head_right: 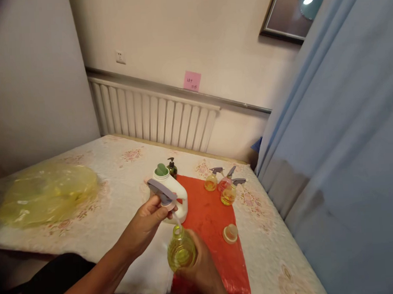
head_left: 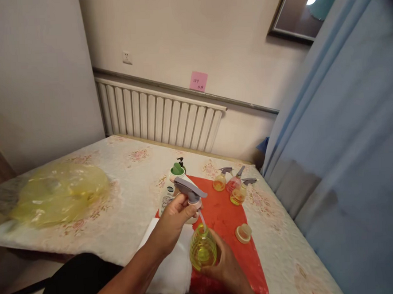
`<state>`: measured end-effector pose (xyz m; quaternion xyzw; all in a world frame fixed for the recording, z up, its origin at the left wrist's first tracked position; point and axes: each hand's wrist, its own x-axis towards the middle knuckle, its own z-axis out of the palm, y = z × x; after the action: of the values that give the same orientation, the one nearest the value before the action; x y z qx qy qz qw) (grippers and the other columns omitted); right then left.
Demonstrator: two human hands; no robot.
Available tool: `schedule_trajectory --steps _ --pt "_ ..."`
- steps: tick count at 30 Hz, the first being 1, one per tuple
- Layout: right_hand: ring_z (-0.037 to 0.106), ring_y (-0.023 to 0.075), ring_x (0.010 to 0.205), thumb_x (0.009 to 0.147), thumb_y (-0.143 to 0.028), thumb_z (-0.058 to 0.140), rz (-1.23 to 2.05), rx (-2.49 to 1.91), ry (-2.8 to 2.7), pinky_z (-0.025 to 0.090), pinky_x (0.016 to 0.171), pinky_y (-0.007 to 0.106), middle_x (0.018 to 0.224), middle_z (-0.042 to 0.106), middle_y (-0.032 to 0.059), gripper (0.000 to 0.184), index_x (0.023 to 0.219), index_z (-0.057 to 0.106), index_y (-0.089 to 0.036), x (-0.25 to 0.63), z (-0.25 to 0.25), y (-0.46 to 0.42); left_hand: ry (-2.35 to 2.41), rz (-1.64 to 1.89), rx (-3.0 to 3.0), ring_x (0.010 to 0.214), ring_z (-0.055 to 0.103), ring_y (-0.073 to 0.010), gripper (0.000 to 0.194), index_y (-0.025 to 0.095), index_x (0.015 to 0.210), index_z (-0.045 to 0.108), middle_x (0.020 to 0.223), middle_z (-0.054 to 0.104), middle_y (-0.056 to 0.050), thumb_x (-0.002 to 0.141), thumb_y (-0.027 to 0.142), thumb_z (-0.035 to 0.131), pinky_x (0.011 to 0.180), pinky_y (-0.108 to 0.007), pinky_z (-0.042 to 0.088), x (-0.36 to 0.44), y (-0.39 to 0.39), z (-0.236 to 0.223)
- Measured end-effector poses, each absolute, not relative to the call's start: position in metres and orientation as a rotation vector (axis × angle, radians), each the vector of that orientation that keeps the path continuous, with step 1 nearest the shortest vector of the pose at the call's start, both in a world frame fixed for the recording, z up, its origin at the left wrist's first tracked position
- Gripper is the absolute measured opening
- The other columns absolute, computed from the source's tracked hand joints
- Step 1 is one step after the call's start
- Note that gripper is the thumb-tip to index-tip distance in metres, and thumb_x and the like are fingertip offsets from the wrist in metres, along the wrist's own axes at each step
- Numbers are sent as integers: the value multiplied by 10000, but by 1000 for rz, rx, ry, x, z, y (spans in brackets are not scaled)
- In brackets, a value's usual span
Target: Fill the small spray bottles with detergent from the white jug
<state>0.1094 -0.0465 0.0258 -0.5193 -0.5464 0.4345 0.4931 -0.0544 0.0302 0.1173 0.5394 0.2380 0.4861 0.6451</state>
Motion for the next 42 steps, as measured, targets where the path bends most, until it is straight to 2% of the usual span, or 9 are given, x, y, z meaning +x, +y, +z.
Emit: schedule_trajectory --steps 3,12,15,21,25,28,31,37,42 --pt "612 307 1150 518 -140 779 1057 -1250 -1306 486 979 402 1229 678 65 748 1238 593 -226 109 23 -46 623 1106 1317 816 539 -149 221 181 945 649 871 618 -3 841 375 664 758 -261 434 -56 29 121" --pt "587 321 1185 514 -184 801 1057 -1257 -1325 455 1018 427 1242 665 79 765 1249 591 -219 110 22 -46 537 1076 1388 736 605 -144 191 184 963 645 859 643 -5 871 349 619 748 -287 481 -65 25 125" --pt "588 323 1185 527 -199 803 1051 -1284 -1343 462 1014 422 1247 663 88 755 1253 593 -211 109 25 -45 587 1098 1430 735 597 -136 155 173 879 650 835 647 -8 857 326 656 731 -260 482 -67 26 121" --pt "577 344 1211 510 -249 820 1054 -1303 -1381 458 1030 450 1296 641 97 809 1282 581 -220 116 26 -39 447 1293 808 791 646 -144 230 156 1080 648 858 688 -50 884 276 645 694 -227 534 -79 48 106" --pt "563 355 1234 493 -215 812 880 -1456 -1445 440 1055 477 1306 634 107 800 1263 593 -223 131 30 -27 441 1367 450 767 678 -151 145 126 1022 659 823 694 -74 925 169 560 672 -238 572 -92 69 84" --pt "557 365 1238 485 -200 803 772 -1549 -1502 415 1076 500 1284 647 107 775 1236 613 -225 145 36 -12 465 1336 368 746 692 -157 183 127 1053 650 822 697 -86 953 141 497 683 -258 590 -101 73 64" --pt "549 361 1253 464 -200 822 801 -1540 -1500 389 1094 508 1332 617 123 835 1265 586 -211 157 42 5 472 1317 300 736 696 -155 202 135 1077 644 818 694 -86 954 125 484 686 -260 594 -111 73 49" --pt "596 333 1195 485 -160 806 869 -1462 -1514 443 1038 500 1283 648 92 819 1266 572 -232 167 55 33 416 1353 284 747 688 -153 238 167 1141 632 815 688 -48 905 165 600 711 -269 584 -131 82 39" --pt "586 310 1192 532 -174 772 541 -1540 -1659 411 1056 508 1286 628 87 752 1256 574 -224 162 83 62 346 1165 454 797 661 -139 334 194 1144 643 904 697 -33 829 247 742 757 -263 543 -130 89 17"
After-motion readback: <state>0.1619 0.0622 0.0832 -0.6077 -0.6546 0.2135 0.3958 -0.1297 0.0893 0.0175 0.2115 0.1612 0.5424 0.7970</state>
